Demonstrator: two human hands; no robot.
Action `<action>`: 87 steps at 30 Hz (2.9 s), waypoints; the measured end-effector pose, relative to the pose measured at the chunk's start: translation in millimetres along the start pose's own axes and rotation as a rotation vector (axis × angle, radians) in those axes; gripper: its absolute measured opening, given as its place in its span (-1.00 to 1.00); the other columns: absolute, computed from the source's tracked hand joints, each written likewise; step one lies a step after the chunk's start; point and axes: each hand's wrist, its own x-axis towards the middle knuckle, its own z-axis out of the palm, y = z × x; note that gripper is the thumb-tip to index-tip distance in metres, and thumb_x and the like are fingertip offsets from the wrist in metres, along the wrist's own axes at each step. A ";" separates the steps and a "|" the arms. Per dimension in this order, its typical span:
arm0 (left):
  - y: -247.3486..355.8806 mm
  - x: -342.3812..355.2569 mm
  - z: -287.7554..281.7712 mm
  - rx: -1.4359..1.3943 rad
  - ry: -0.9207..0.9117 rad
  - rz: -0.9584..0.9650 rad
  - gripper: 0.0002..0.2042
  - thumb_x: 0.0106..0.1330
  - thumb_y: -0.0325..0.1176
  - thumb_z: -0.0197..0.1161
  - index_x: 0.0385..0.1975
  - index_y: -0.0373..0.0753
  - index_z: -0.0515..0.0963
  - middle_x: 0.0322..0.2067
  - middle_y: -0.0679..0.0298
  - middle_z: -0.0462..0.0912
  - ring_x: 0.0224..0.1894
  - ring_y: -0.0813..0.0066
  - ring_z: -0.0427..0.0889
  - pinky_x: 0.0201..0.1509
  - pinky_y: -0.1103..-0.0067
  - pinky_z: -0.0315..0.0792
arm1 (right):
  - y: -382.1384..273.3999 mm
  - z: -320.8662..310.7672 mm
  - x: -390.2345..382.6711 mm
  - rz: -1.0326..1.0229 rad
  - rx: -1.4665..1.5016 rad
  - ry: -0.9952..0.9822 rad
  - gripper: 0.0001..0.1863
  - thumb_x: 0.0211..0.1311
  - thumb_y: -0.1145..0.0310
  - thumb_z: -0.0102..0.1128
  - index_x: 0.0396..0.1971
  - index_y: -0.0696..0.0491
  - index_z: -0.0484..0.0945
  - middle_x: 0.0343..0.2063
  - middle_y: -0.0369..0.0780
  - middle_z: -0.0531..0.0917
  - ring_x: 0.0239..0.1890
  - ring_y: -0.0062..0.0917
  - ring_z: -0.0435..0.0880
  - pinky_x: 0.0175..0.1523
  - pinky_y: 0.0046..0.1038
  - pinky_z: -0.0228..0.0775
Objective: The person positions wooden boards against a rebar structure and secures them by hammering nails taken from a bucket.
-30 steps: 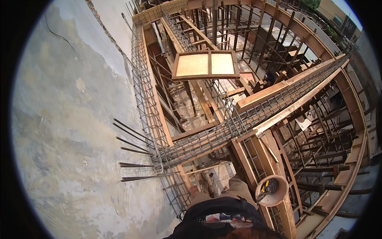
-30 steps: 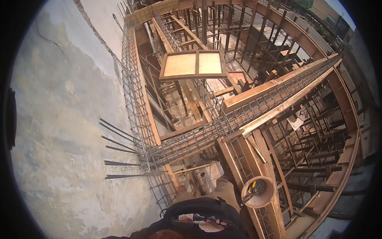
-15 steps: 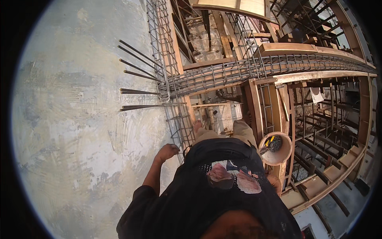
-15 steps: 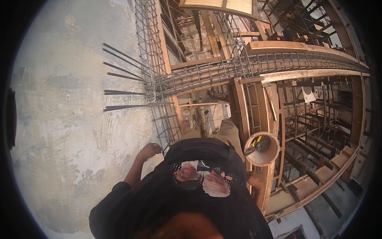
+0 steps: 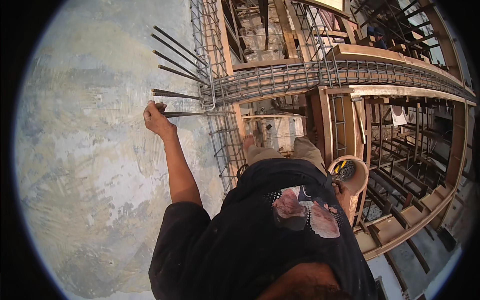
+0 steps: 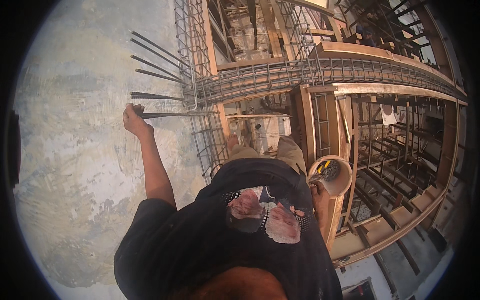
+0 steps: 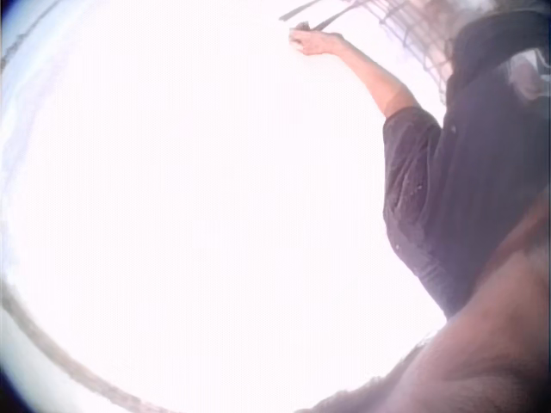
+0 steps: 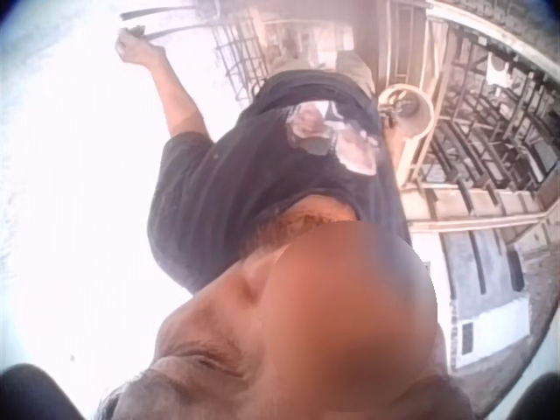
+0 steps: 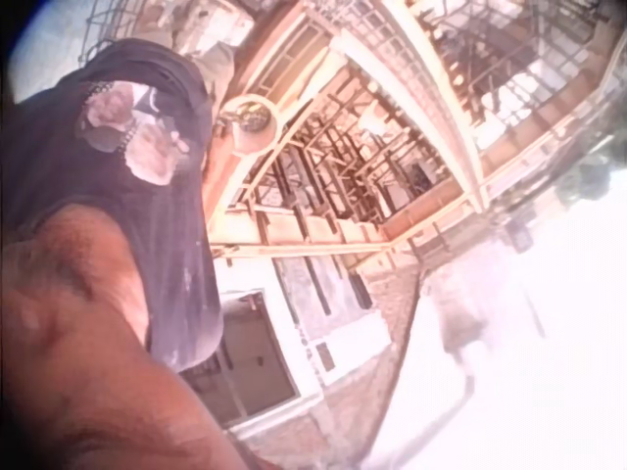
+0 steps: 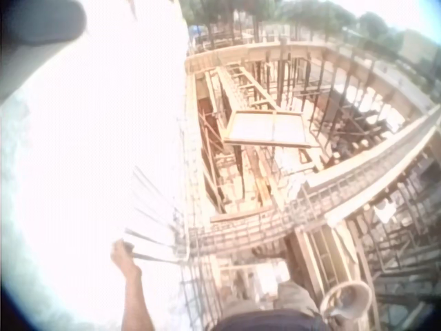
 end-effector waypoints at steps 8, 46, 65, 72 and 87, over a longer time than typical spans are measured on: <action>-39.1 37.0 -12.8 0.147 0.026 0.104 -0.53 0.41 -0.11 -0.04 -0.74 -0.26 0.32 -0.75 0.30 0.33 -0.74 0.50 0.25 -0.63 0.54 0.18 | 24.5 15.1 35.4 -0.053 -0.074 -0.056 -0.68 0.32 0.20 0.15 -0.06 0.06 0.64 -0.27 -0.01 0.73 -0.14 -0.21 0.72 0.01 -0.30 0.46; -24.5 15.7 -1.0 -0.051 0.063 -0.024 -0.65 0.31 -0.29 0.13 -0.73 -0.25 0.34 -0.70 0.37 0.36 -0.67 0.62 0.23 -0.58 0.61 0.13 | 70.3 50.8 46.0 -0.031 0.008 -0.060 -0.75 0.30 0.36 0.11 -0.11 0.11 0.64 -0.29 -0.07 0.71 -0.20 -0.30 0.68 -0.07 -0.34 0.45; -28.2 17.3 -2.8 0.090 0.120 0.046 -0.72 0.23 -0.27 0.14 -0.67 -0.25 0.37 -0.66 0.32 0.39 -0.66 0.53 0.27 -0.54 0.57 0.18 | 46.0 38.3 67.7 -0.066 -0.099 -0.010 -0.65 0.31 0.16 0.10 -0.13 0.11 0.66 -0.23 0.09 0.69 -0.08 0.00 0.66 0.04 -0.13 0.45; -44.4 -3.3 1.8 0.114 0.218 0.092 -0.66 0.19 -0.31 0.28 -0.11 -0.36 0.44 -0.38 0.21 0.49 -0.36 0.39 0.45 -0.24 0.44 0.38 | 37.6 27.0 81.0 0.003 -0.165 -0.039 -0.61 0.32 0.11 0.08 -0.08 0.09 0.64 -0.22 0.13 0.68 -0.07 0.03 0.66 0.07 -0.12 0.46; -231.4 -294.6 148.7 0.866 -1.273 0.173 -0.19 0.09 0.03 0.42 0.23 -0.43 0.33 0.11 -0.22 0.45 0.18 -0.23 0.41 0.24 0.17 0.35 | 15.9 77.8 153.8 -0.155 0.039 -0.131 -0.65 0.33 0.20 0.08 -0.07 0.13 0.59 -0.10 0.10 0.65 0.02 0.01 0.60 0.15 -0.15 0.41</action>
